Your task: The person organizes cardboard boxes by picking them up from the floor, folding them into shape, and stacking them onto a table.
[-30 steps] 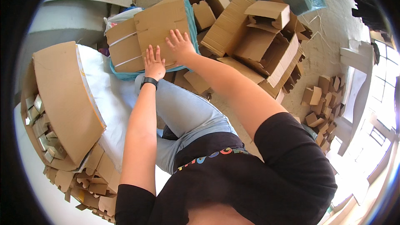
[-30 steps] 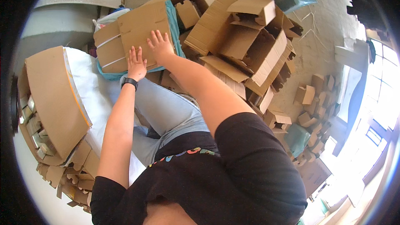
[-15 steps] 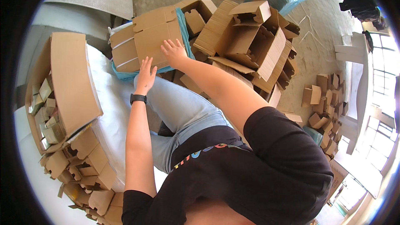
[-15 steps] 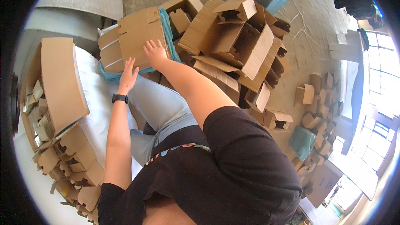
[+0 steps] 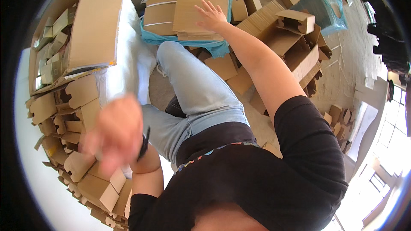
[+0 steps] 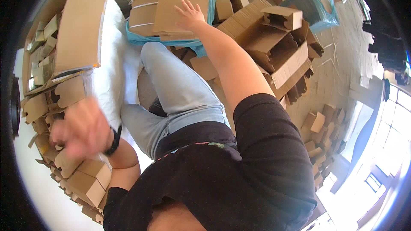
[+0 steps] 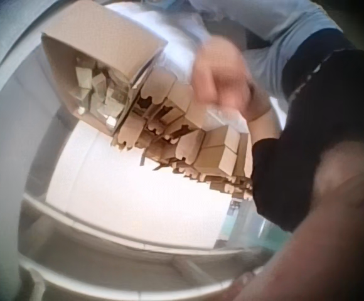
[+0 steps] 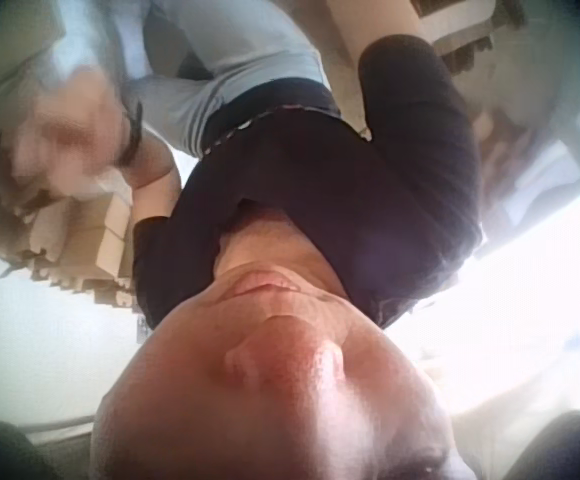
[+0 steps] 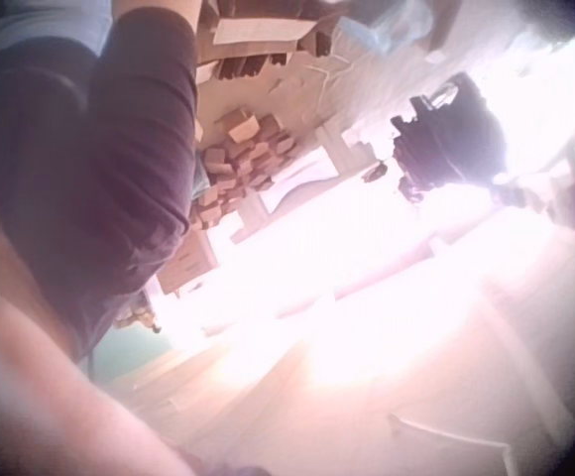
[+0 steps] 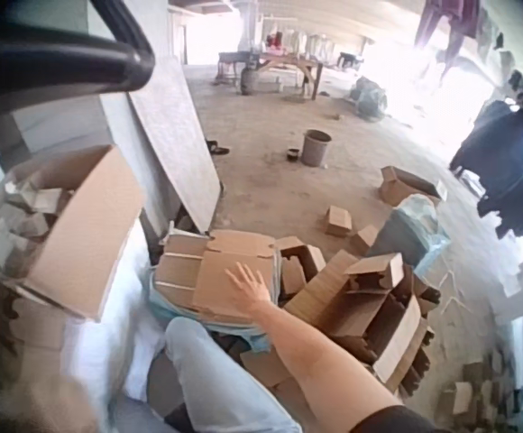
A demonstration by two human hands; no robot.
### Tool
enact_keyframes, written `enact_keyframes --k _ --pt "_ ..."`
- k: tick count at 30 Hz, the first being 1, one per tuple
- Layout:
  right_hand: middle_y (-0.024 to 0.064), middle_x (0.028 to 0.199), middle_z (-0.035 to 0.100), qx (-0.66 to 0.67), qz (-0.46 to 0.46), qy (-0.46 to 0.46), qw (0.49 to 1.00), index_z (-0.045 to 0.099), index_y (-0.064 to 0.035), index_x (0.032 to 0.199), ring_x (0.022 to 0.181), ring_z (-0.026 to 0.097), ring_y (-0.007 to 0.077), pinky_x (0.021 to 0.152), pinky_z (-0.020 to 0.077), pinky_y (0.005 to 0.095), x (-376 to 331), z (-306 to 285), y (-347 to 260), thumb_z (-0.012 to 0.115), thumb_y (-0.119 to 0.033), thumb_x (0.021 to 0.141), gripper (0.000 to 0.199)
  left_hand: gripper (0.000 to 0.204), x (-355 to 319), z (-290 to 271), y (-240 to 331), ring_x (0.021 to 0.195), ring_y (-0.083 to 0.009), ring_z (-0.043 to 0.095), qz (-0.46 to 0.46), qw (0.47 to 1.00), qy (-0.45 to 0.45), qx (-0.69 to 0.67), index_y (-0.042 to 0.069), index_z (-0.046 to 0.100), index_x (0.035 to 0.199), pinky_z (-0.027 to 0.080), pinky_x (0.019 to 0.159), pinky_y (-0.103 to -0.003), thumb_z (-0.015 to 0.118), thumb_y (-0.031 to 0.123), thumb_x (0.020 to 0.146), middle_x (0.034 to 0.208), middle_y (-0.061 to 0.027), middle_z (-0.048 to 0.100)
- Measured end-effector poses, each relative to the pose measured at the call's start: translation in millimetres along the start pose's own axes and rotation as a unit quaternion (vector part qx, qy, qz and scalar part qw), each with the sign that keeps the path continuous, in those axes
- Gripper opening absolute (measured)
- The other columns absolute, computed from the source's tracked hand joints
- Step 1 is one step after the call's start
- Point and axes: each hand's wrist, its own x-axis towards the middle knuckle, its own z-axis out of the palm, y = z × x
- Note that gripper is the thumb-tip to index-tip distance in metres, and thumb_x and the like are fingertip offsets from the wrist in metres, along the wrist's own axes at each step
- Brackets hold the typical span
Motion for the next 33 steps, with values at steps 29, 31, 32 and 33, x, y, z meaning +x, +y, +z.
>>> enact_keyframes --k 29,31,32,33 --pt "0.0151 0.137 0.043 0.341 -0.01 0.172 0.924 0.048 -0.0089 0.127 0.126 0.041 0.0329 0.101 0.0378 0.0397 -97 31 47 0.064 -0.02 0.084 0.047 0.025 32 62 -19 0.044 -0.0031 0.046 0.118 0.974 -0.015 -0.19 0.029 0.057 0.114 0.035 0.047 -0.015 0.061 0.028 0.089 0.056 0.0092 0.055" --pt "0.0153 0.132 0.047 0.339 0.051 0.22 0.913 0.049 -0.0073 0.125 0.121 0.046 0.0331 0.098 0.0403 0.0388 -111 34 69 0.065 -0.016 0.082 0.047 0.022 32 65 -21 0.044 -0.003 0.046 0.115 0.975 -0.01 -0.191 0.031 0.058 0.111 0.034 0.047 -0.015 0.062 0.029 0.089 0.056 0.0092 0.055" --pt "0.0157 0.129 0.05 0.319 0.081 0.259 0.908 0.05 -0.0067 0.124 0.119 0.048 0.0329 0.097 0.0411 0.0388 -118 43 94 0.065 -0.015 0.082 0.046 0.021 33 68 -20 0.044 -0.003 0.046 0.113 0.975 -0.006 -0.189 0.031 0.058 0.11 0.034 0.047 -0.015 0.062 0.029 0.089 0.056 0.0092 0.056" --pt "0.0161 0.126 0.052 0.294 0.116 0.298 0.901 0.05 -0.0062 0.123 0.116 0.05 0.0327 0.096 0.0419 0.0387 -128 51 124 0.065 -0.014 0.081 0.045 0.021 31 67 -22 0.044 -0.0029 0.046 0.106 0.975 -0.007 -0.195 0.031 0.059 0.109 0.034 0.047 -0.016 0.062 0.03 0.089 0.056 0.0093 0.056"
